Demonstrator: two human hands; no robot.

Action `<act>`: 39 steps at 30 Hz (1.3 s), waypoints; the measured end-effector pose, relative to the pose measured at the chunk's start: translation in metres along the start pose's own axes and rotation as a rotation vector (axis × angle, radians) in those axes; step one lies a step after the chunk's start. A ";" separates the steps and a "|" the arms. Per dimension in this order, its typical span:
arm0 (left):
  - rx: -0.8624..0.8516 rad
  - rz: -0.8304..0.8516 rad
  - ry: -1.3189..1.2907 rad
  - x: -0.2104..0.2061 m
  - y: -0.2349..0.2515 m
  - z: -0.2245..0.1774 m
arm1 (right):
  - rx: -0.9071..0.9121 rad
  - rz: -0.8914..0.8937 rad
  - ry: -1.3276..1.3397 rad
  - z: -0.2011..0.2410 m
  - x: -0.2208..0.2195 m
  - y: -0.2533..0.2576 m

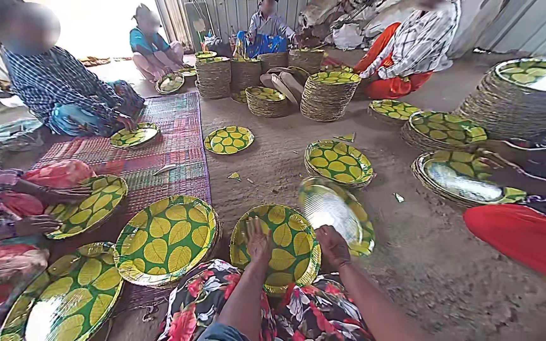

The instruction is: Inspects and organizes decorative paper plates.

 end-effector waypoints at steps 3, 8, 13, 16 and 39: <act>0.323 -0.287 -0.139 0.024 0.004 0.022 | 0.172 0.318 0.038 0.011 -0.017 -0.005; 0.749 -0.128 -0.446 0.022 0.004 0.056 | 0.023 0.645 0.018 0.005 -0.024 -0.011; 0.727 -0.060 -0.461 0.015 0.003 0.061 | -0.143 0.697 -0.025 -0.006 -0.027 -0.015; 0.718 -0.035 -0.613 0.008 -0.001 0.064 | -0.317 0.570 0.012 -0.008 -0.018 -0.013; 0.785 -0.998 -1.429 0.123 -0.022 0.074 | -0.695 0.188 0.234 -0.032 -0.002 -0.005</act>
Point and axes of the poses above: each hand's wrist, its own y-axis towards the middle knuckle, its own x-axis out of the back of the hand, z = x × y, the point moved 4 cm from there along y, towards the middle knuckle, and after that the axes turned 7 degrees about y, right-handed, at the moved point
